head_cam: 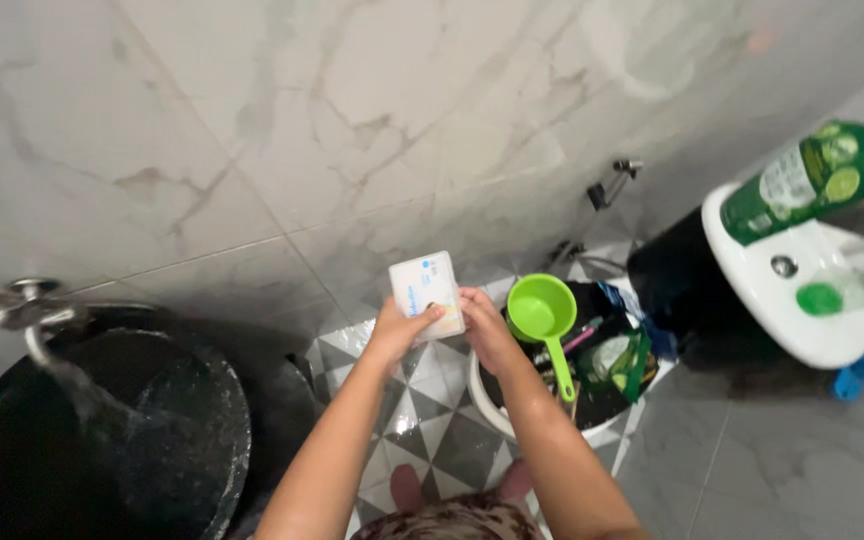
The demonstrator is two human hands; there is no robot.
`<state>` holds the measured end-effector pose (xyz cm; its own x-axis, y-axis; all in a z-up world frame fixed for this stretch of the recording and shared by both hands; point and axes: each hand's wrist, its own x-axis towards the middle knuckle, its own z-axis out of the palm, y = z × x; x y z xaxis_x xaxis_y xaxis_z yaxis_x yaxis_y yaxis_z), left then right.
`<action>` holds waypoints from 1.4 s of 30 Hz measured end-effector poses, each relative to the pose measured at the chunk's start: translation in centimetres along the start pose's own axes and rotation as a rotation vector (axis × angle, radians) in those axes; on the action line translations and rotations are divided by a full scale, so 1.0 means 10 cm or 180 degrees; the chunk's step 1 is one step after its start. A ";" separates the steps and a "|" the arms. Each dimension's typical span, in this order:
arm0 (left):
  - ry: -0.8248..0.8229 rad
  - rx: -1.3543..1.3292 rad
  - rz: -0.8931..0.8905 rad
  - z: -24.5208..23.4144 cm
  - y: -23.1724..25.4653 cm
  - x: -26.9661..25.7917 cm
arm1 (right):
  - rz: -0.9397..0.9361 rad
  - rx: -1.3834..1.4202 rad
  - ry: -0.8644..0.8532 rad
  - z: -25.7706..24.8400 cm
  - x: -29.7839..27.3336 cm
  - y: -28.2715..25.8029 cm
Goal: The person gathers toiletries including bottles, toothpaste, and soap from various surfaces in the bathroom and places them into a corner-mounted shower rack.
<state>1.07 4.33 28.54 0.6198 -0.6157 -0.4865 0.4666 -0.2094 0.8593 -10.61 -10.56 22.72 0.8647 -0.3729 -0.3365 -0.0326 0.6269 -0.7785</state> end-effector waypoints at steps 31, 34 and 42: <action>-0.0147 0.2733 -0.0796 2.00 -3.02 2.83 | -0.0598 -0.1291 0.2174 -2.89 -0.16 0.13; -0.0047 0.3373 -0.0484 2.31 -2.89 2.80 | -0.0368 -0.1202 0.2377 -2.80 -0.18 0.01; 0.0945 0.1217 0.2060 1.98 -1.44 1.46 | -0.0395 -0.1263 0.1967 -2.35 -0.18 0.01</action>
<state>-9.09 -16.66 12.18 0.8599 -0.4877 0.1506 -0.2571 -0.1589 0.9532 -23.90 -25.91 10.83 0.4380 -0.8151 -0.3793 -0.2328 0.3047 -0.9236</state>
